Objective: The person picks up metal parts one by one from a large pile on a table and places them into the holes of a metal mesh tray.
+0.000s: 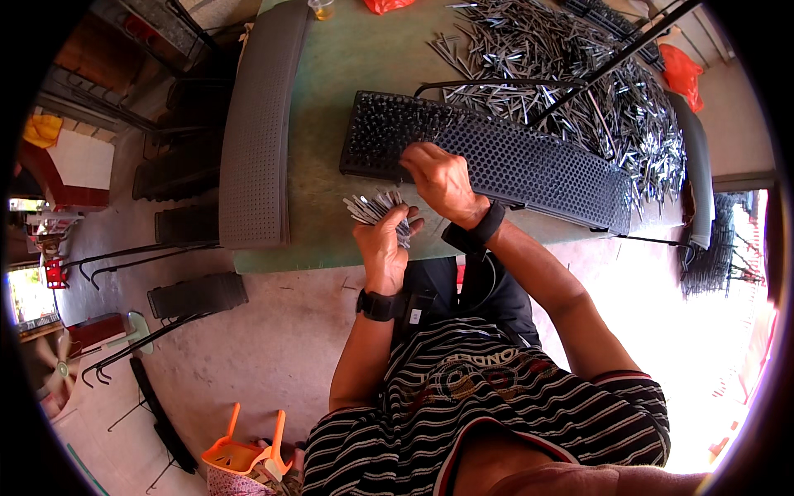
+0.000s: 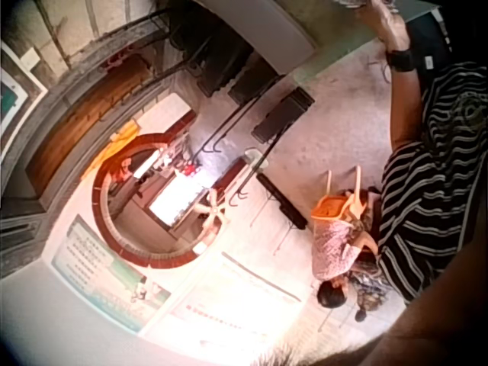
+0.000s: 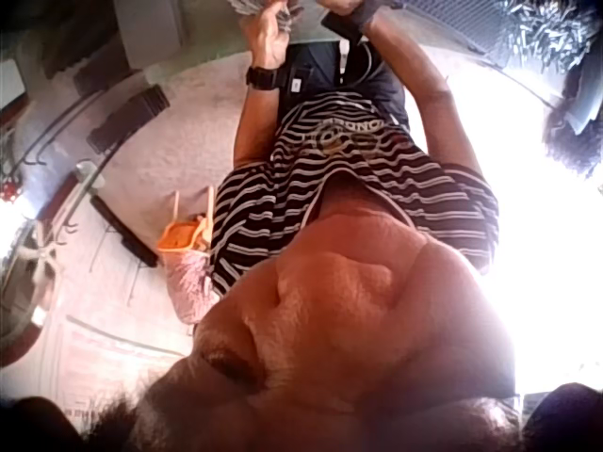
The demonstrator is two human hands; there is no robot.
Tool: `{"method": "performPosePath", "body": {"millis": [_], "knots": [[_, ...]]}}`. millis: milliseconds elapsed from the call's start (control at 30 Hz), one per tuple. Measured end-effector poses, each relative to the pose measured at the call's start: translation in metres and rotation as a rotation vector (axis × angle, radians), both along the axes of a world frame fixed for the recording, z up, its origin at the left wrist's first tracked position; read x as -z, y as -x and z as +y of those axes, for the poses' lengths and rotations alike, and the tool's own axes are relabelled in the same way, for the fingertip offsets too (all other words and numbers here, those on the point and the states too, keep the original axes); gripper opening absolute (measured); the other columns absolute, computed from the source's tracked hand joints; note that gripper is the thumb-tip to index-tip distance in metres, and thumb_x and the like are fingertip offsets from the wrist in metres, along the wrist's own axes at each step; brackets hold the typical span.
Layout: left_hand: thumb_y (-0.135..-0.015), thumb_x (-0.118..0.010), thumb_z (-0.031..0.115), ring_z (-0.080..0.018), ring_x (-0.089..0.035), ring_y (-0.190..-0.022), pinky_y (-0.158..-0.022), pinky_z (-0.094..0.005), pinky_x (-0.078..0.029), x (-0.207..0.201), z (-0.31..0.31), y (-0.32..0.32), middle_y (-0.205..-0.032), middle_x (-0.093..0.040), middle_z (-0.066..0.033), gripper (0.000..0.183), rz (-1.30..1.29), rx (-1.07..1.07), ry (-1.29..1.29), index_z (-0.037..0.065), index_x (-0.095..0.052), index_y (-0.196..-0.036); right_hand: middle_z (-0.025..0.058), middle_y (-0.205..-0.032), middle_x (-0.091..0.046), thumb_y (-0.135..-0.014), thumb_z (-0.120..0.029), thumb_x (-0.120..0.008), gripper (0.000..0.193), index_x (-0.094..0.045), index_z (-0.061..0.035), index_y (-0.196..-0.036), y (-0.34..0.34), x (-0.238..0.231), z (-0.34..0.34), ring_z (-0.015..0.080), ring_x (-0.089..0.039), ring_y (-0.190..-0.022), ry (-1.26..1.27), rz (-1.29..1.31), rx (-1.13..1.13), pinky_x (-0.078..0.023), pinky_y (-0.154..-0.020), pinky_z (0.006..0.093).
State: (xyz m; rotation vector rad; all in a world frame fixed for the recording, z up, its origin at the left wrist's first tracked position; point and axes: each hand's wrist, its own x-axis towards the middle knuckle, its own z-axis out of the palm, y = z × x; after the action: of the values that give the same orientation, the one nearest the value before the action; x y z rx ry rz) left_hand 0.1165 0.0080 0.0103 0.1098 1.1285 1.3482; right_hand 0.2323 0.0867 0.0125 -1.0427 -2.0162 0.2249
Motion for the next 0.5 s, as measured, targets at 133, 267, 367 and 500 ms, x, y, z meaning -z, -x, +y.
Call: {"method": "performPosePath", "body": {"millis": [133,267,367,500], "knots": [[-0.077,-0.061,-0.006,-0.0269,-0.065,-0.073,-0.060,-0.0398,-0.056,-0.004,0.003,-0.004,-0.088,-0.062,-0.0116,0.020,-0.007,0.018,-0.017,-0.002,-0.059,-0.096,0.0096,-0.068,-0.063,-0.079,-0.009,-0.062,0.008,-0.061,-0.0017,-0.080,-0.004,-0.019,-0.006,0.0299,-0.062,-0.059,0.036,-0.081,0.084,-0.049,-0.054,0.0346],[-0.077,-0.063,-0.006,-0.0256,-0.065,-0.072,-0.058,-0.0390,-0.055,-0.013,0.009,-0.015,-0.087,-0.063,-0.0123,0.019,-0.021,0.066,-0.027,-0.002,-0.060,-0.095,0.0103,-0.065,-0.065,-0.078,-0.008,-0.066,0.010,-0.067,0.0022,-0.080,-0.029,-0.026,-0.018,0.0126,-0.063,-0.056,0.772,0.223,-0.122,-0.049,-0.051,0.0243],[-0.077,-0.063,-0.006,-0.0243,-0.065,-0.070,-0.057,-0.0372,-0.055,-0.019,0.017,-0.030,-0.085,-0.064,-0.0124,0.017,-0.032,0.124,-0.012,-0.002,-0.060,-0.093,0.0103,-0.064,-0.065,-0.075,-0.010,-0.066,0.012,-0.067,0.0019,-0.079,-0.048,-0.021,-0.019,0.0128,-0.062,-0.057,0.794,0.430,0.051,-0.047,-0.049,0.0254],[-0.077,-0.063,-0.005,-0.0227,-0.064,-0.066,-0.055,-0.0343,-0.054,-0.023,0.023,-0.042,-0.082,-0.064,-0.0112,0.013,0.052,0.187,-0.069,-0.002,-0.061,-0.090,0.0084,-0.063,-0.063,-0.082,-0.005,-0.060,0.010,-0.062,0.0043,-0.086,-0.068,-0.047,-0.003,0.0109,-0.061,-0.054,0.596,0.669,0.256,-0.046,-0.049,0.0225]]}}
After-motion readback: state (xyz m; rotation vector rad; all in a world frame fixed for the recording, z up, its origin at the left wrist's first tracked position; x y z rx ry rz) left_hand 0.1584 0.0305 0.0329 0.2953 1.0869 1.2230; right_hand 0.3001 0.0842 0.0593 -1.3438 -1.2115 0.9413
